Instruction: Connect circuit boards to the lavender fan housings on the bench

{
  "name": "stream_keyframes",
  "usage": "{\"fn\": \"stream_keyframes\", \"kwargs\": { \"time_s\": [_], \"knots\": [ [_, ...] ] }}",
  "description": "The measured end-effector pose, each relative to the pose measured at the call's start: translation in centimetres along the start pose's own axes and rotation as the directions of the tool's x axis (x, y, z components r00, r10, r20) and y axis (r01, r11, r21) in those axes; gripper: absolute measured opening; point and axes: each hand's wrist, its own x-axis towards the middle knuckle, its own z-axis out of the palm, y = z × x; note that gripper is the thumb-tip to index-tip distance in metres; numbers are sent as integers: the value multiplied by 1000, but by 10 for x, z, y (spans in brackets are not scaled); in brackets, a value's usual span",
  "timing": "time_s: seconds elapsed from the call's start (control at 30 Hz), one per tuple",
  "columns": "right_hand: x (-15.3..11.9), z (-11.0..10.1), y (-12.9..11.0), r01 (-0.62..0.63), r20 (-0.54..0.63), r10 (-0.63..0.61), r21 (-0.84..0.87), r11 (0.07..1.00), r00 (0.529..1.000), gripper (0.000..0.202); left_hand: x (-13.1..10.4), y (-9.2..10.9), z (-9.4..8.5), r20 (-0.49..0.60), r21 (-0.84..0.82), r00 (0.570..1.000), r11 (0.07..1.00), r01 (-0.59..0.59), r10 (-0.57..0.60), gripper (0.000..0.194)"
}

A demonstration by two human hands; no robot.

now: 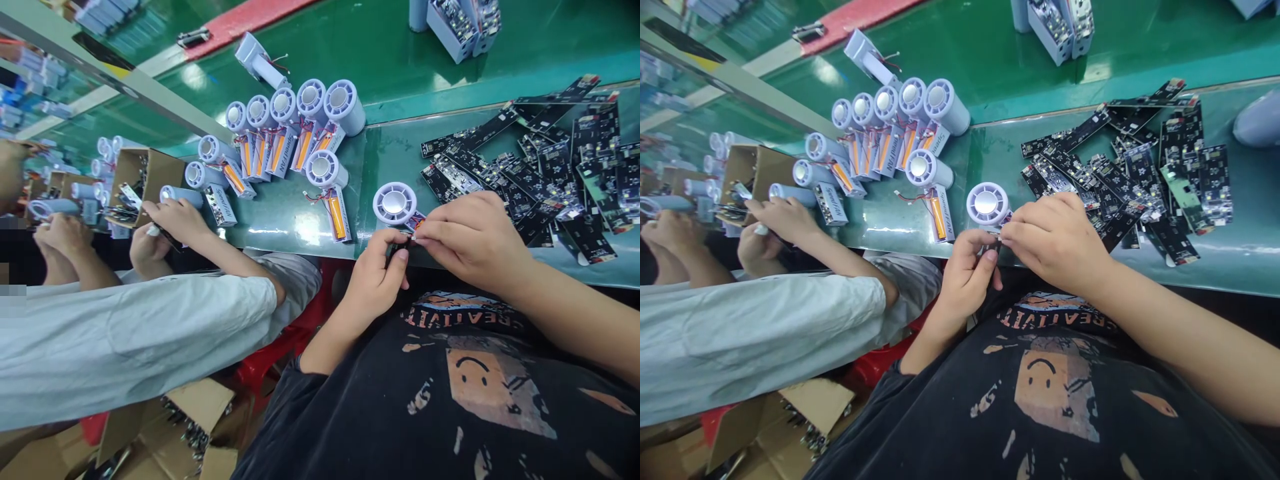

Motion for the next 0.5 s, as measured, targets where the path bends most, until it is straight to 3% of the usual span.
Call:
{"fn": "stream_keyframes", "kwargs": {
  "time_s": [0.1, 0.2, 0.5],
  "knots": [
    [2, -5, -3, -43, 38, 44, -32, 999, 998, 26, -1, -3, 2, 19, -62, 999, 998, 34, -33, 31],
    [3, -7, -5, -65, 74, 68, -47, 997, 995, 26, 1, -5, 3, -13, -16, 1000, 1000, 27, -27, 40],
    [0, -6, -7, -7, 52, 13, -107, 994, 999, 29, 5, 2, 3, -44, 162, 998, 986, -27, 35, 29]
  ]
}}
